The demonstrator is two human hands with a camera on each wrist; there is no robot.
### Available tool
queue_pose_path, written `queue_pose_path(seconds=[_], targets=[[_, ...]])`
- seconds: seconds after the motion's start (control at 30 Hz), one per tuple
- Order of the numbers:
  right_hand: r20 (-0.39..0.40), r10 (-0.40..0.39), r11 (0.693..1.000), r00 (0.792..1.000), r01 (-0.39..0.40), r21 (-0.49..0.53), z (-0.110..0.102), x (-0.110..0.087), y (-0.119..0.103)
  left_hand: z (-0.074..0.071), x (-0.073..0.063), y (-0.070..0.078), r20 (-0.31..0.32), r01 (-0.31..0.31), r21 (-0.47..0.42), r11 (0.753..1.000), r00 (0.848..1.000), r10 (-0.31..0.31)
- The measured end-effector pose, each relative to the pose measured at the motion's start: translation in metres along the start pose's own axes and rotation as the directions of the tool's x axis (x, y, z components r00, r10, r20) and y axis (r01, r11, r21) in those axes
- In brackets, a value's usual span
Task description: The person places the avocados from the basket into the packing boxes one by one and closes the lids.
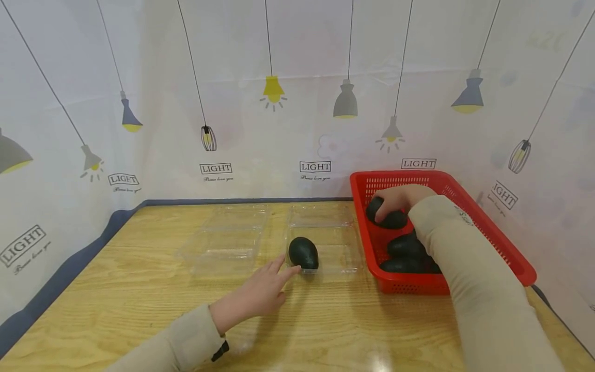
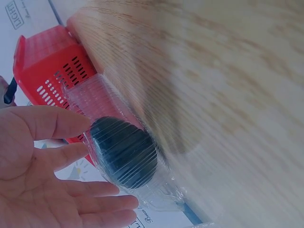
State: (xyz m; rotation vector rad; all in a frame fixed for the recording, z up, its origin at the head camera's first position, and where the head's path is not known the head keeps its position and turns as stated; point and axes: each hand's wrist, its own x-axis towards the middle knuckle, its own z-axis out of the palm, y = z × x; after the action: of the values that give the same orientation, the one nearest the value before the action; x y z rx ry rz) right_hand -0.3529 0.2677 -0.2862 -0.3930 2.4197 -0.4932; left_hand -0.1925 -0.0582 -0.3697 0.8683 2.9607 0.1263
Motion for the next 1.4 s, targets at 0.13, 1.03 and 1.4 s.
queue_pose_path(seconds=[0.13,1.03,1.4], targets=[[-0.003,-0.027,1.000,1.000,0.027,-0.004,-0.009,-0.008,-0.007,0.000,0.000,0.000,0.002,0.000,-0.006,1.000,1.000,0.000],[-0.065,-0.007,0.999,0.998,0.004,-0.047,-0.017,-0.020,-0.090,-0.002,0.000,0.003,0.020,0.012,-0.027,1.000,1.000,-0.011],[-0.096,0.066,0.996,0.993,-0.070,-0.045,0.007,-0.005,-0.124,0.002,0.001,0.002,0.010,0.015,-0.008,1.000,1.000,-0.015]])
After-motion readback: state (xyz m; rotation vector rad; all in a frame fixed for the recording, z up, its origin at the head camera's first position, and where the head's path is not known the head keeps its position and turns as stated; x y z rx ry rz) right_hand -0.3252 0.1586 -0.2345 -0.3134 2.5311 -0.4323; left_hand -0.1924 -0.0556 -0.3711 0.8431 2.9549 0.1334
